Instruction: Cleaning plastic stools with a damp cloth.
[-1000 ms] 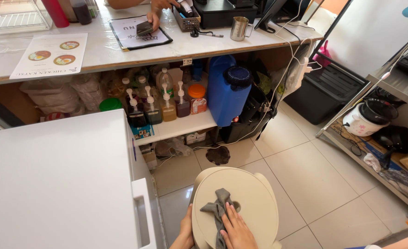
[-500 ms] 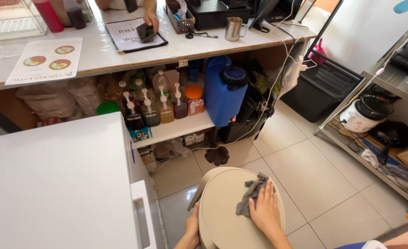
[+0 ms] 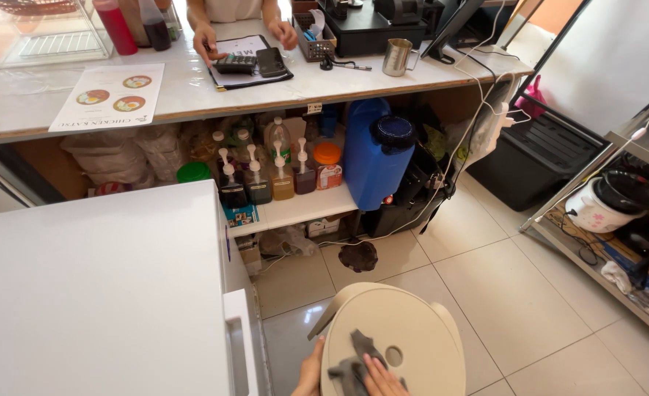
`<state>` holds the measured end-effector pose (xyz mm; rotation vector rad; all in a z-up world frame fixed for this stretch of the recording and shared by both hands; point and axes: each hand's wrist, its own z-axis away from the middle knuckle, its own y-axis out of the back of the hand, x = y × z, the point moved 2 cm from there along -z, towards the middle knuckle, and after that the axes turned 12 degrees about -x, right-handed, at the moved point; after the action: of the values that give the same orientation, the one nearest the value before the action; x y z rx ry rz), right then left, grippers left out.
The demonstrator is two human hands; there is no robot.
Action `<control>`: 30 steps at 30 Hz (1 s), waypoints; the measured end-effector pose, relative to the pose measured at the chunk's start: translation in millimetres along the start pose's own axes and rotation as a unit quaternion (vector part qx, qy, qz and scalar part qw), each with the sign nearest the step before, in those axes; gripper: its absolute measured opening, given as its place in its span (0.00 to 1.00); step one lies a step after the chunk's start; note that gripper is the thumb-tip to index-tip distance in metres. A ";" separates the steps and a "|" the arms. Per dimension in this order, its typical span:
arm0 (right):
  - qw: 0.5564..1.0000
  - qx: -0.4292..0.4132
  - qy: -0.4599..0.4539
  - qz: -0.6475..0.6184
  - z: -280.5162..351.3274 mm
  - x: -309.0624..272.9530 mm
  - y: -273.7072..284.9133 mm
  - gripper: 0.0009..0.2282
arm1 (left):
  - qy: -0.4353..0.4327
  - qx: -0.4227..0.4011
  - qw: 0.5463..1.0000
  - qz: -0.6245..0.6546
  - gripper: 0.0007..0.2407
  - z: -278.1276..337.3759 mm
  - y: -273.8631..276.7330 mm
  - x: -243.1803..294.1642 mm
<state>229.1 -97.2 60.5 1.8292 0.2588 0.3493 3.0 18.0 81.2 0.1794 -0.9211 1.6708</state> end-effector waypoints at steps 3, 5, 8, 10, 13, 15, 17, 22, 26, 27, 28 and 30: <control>0.937 -0.344 -0.060 -0.017 64.5 100.3 -141.2 0.19 | 0.011 0.018 0.997 -0.072 0.35 -6.4 -1.1 -6.7; 0.931 -0.351 -0.085 -0.049 12.0 37.1 35.4 0.21 | 0.016 0.015 0.997 -0.075 0.35 3.4 -12.7 1.5; 0.932 -0.314 -0.140 -0.114 -25.6 60.8 150.2 0.24 | 0.026 0.005 0.998 -0.051 0.33 23.2 -31.2 19.8; 0.937 -0.270 -0.168 -0.145 -47.5 53.0 163.3 0.26 | 0.030 -0.002 0.999 -0.024 0.32 28.8 -36.4 28.6; 0.944 -0.182 -0.215 -0.170 -91.6 32.4 197.0 0.30 | 0.041 -0.004 0.999 0.035 0.30 28.4 -30.8 26.7; 0.937 -0.144 -0.250 -0.197 -124.6 15.2 230.2 0.34 | 0.029 -0.022 0.994 0.101 0.29 26.6 -27.5 23.6; 0.946 -0.150 -0.201 -0.204 -137.8 2.0 232.5 0.33 | 0.025 -0.027 0.991 0.128 0.28 18.2 -21.6 21.3; 0.950 -0.185 -0.022 -0.251 -118.7 -22.0 189.7 0.29 | 0.009 -0.035 0.983 0.179 0.27 9.1 -19.2 22.9; 0.950 -0.273 0.059 -0.135 -7.6 -1.6 -9.7 0.16 | 0.038 -0.006 0.991 0.132 0.28 17.3 -25.2 28.5; 0.947 -0.309 0.056 -0.064 28.0 27.5 -79.5 0.12 | 0.043 0.010 0.995 0.091 0.29 20.6 -27.0 30.7; 0.946 -0.312 0.058 -0.063 49.2 62.3 -85.7 0.12 | 0.044 0.010 0.994 0.095 0.29 27.8 -29.8 34.9; 0.940 -0.333 -0.048 -0.058 83.8 132.3 -95.7 0.16 | 0.058 0.009 0.996 0.060 0.30 42.6 -35.6 43.6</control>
<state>383.1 -98.8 -39.3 1.1518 0.1524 0.2256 5.5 24.5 151.4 0.0391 -0.8431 1.7825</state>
